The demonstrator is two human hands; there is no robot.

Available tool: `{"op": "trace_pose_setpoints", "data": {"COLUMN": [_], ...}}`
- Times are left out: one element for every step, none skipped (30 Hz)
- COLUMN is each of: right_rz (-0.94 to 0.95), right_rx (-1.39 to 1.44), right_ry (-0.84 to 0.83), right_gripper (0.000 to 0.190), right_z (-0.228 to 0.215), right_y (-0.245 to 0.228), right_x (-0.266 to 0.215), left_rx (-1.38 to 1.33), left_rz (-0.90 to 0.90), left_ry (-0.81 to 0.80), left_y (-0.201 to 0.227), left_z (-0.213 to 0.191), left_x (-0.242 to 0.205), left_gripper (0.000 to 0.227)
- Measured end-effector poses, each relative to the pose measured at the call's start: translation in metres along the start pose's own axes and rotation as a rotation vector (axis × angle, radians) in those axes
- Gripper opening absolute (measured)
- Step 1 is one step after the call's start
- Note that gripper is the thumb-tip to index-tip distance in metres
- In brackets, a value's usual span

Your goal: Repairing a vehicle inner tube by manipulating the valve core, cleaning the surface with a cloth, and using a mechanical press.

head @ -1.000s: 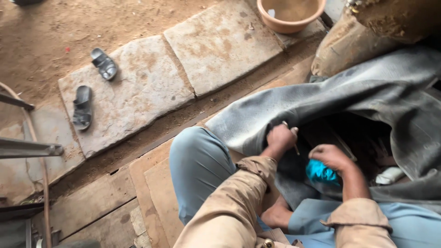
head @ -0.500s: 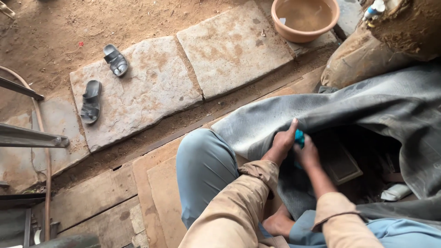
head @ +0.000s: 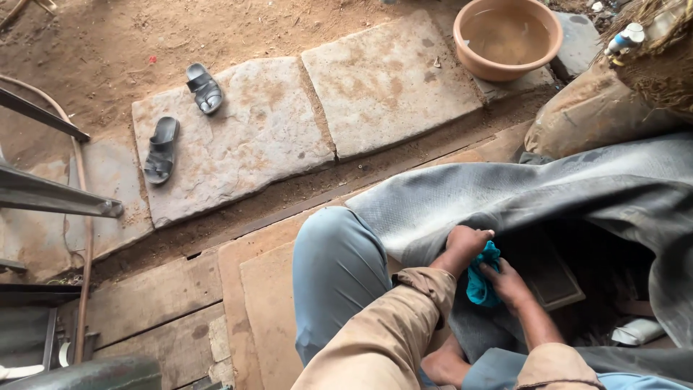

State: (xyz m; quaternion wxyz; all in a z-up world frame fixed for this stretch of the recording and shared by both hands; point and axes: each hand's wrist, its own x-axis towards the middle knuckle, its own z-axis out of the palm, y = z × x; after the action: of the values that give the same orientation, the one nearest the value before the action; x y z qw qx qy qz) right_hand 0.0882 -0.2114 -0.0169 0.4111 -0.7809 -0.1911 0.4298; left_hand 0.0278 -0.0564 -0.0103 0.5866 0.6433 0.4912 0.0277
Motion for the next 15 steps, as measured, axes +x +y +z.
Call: {"op": "trace_pose_setpoints", "data": {"right_rz": [0.049, 0.048, 0.064, 0.081, 0.083, 0.093, 0.102, 0.102, 0.130, 0.160, 0.166, 0.132, 0.093, 0.091, 0.029], "right_rx": [0.071, 0.071, 0.016, -0.038, -0.034, -0.277, -0.519, -0.512, -0.720, -0.928, -0.927, -0.718, -0.510, -0.510, -0.242], "right_ry": [-0.051, -0.049, -0.092, -0.135, -0.128, -0.222, -0.314, -0.308, -0.365, -0.423, -0.419, -0.291, -0.164, -0.162, -0.036], "right_gripper": [0.045, 0.045, 0.044, 0.043, 0.043, 0.042, 0.043, 0.043, 0.042, 0.041, 0.041, 0.039, 0.037, 0.037, 0.039], "right_z": [-0.002, -0.008, -0.013, -0.019, -0.030, -0.041, -0.050, -0.056, -0.067, -0.077, -0.084, -0.090, -0.094, -0.087, -0.080], "right_y": [-0.001, 0.003, 0.008, 0.014, 0.024, 0.034, 0.044, 0.046, 0.051, 0.055, 0.044, 0.033, 0.019, -0.004, -0.024], "right_x": [-0.002, 0.002, 0.004, 0.007, 0.009, 0.011, 0.014, 0.015, 0.010, 0.006, -0.001, -0.009, -0.013, -0.019, -0.028], "left_rx": [0.028, 0.027, -0.076, -0.179, -0.175, -0.199, -0.218, -0.211, -0.311, -0.411, -0.411, -0.320, -0.227, -0.227, -0.192], "left_rz": [0.006, 0.008, 0.052, 0.097, 0.099, 0.025, -0.046, -0.043, 0.034, 0.110, 0.110, 0.025, -0.057, -0.054, -0.136], "left_ry": [-0.039, -0.040, -0.068, -0.095, -0.103, -0.140, -0.175, -0.180, -0.160, -0.141, -0.147, -0.204, -0.252, -0.252, -0.418], "left_y": [-0.001, -0.006, -0.012, -0.018, -0.015, -0.011, -0.008, -0.014, -0.020, -0.026, -0.015, -0.004, 0.007, 0.011, 0.015], "left_z": [0.002, 0.006, 0.011, 0.016, 0.013, 0.011, 0.006, 0.009, 0.018, 0.027, 0.018, 0.009, -0.003, -0.008, -0.011], "left_x": [0.002, 0.008, 0.014, 0.019, 0.016, 0.013, 0.012, 0.020, 0.025, 0.029, 0.017, 0.003, -0.008, -0.017, -0.027], "left_gripper": [0.057, 0.057, 0.052, 0.047, 0.047, 0.045, 0.045, 0.045, 0.041, 0.037, 0.037, 0.039, 0.042, 0.042, 0.058]}}
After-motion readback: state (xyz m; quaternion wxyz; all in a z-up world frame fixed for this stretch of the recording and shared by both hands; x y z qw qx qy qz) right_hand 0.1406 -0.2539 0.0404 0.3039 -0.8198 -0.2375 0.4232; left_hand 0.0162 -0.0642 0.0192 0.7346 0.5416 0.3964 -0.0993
